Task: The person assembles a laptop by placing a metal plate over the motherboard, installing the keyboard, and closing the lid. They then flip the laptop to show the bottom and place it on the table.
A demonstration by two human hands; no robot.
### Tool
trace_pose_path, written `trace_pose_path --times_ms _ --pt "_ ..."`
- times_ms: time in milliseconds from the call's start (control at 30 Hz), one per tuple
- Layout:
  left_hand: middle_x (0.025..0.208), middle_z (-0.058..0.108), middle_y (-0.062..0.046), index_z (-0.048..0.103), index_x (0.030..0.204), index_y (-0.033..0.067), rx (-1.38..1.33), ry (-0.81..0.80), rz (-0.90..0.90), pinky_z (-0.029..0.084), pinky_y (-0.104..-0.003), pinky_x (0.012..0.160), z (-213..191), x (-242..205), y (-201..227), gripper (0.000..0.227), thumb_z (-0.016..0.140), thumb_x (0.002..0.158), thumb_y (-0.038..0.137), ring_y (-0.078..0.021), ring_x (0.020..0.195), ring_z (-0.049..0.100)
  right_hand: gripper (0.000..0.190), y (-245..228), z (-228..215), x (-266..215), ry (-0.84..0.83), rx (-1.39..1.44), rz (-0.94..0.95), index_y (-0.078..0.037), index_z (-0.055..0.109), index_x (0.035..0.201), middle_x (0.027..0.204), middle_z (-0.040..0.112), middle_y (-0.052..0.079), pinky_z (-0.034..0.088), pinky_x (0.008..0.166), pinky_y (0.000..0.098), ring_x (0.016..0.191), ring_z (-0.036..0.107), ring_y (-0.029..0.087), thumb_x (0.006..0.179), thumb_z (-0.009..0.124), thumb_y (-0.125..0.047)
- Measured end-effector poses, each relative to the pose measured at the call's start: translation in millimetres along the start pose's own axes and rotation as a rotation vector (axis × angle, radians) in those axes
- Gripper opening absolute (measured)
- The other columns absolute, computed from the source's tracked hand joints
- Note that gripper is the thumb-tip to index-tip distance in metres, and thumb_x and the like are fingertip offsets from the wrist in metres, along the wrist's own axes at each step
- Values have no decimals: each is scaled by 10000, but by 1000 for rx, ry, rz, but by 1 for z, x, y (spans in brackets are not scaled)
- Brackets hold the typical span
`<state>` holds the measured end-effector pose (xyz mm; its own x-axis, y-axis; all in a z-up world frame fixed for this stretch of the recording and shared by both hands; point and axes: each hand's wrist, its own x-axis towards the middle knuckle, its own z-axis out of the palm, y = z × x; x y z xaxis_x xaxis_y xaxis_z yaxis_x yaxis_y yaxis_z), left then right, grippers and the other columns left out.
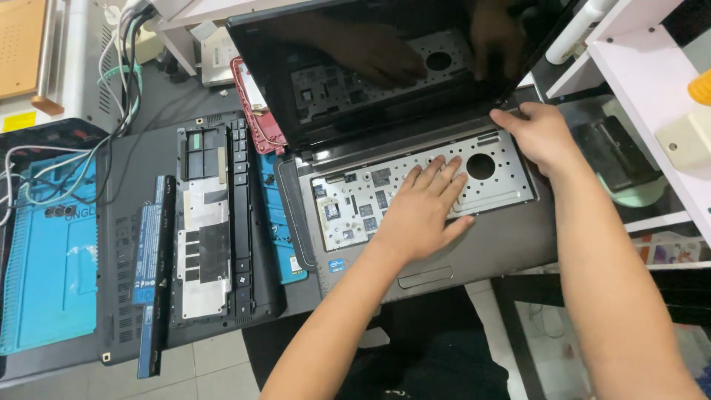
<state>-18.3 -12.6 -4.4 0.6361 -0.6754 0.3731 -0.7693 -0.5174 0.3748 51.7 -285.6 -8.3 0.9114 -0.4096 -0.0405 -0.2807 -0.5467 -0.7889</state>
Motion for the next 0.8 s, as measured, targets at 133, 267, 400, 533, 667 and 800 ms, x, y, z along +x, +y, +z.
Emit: trace_pose_path --times_ms 133,267,400,533,667,800 --pt "1579 445 -162 568 1413 34 -62 34 10 288 -528 1216 -17 -2 2 660 653 916 460 -373 1481 381 295 -27 -19 -13 -119 156 27 5 695 939 838 696 71 503 638 340 726 626 161 970 756 -282" --pt "1544 497 -144 644 1335 76 -59 204 -70 332 -515 1191 -58 -27 -5 519 724 904 353 -382 1441 437 392 -40 -44 -22 -390 428 111 7 576 1315 1156 712 114 571 826 307 953 709 151 956 646 -133" --pt "1519 535 -185 627 1353 30 -130 467 -486 379 -484 1169 -82 -85 -40 504 732 913 254 -382 1410 467 664 -30 -67 -33 -588 742 40 -9 412 1582 1374 659 131 558 976 314 1133 713 160 945 596 -44" --pt "1483 548 -225 588 1383 -3 -189 488 -676 377 -461 1141 -64 -132 -66 546 725 910 233 -389 1375 489 555 -14 -67 -36 -689 941 -36 32 477 1534 1320 679 163 558 937 366 1107 711 227 994 570 -56" --pt "1285 655 -213 612 1369 -7 -277 469 -785 461 -397 1024 -61 -136 -66 530 726 901 215 -339 1178 614 407 -19 -69 -46 -481 955 74 17 542 1477 1298 682 136 548 962 343 1109 689 208 1111 530 -160" --pt "1017 738 -148 644 1351 8 -393 471 -931 550 -334 814 -60 -130 -62 526 723 866 195 -233 876 694 458 -74 -87 -93 -368 912 -57 1 597 1501 1318 696 126 512 1026 297 1152 676 190 1098 502 -194"
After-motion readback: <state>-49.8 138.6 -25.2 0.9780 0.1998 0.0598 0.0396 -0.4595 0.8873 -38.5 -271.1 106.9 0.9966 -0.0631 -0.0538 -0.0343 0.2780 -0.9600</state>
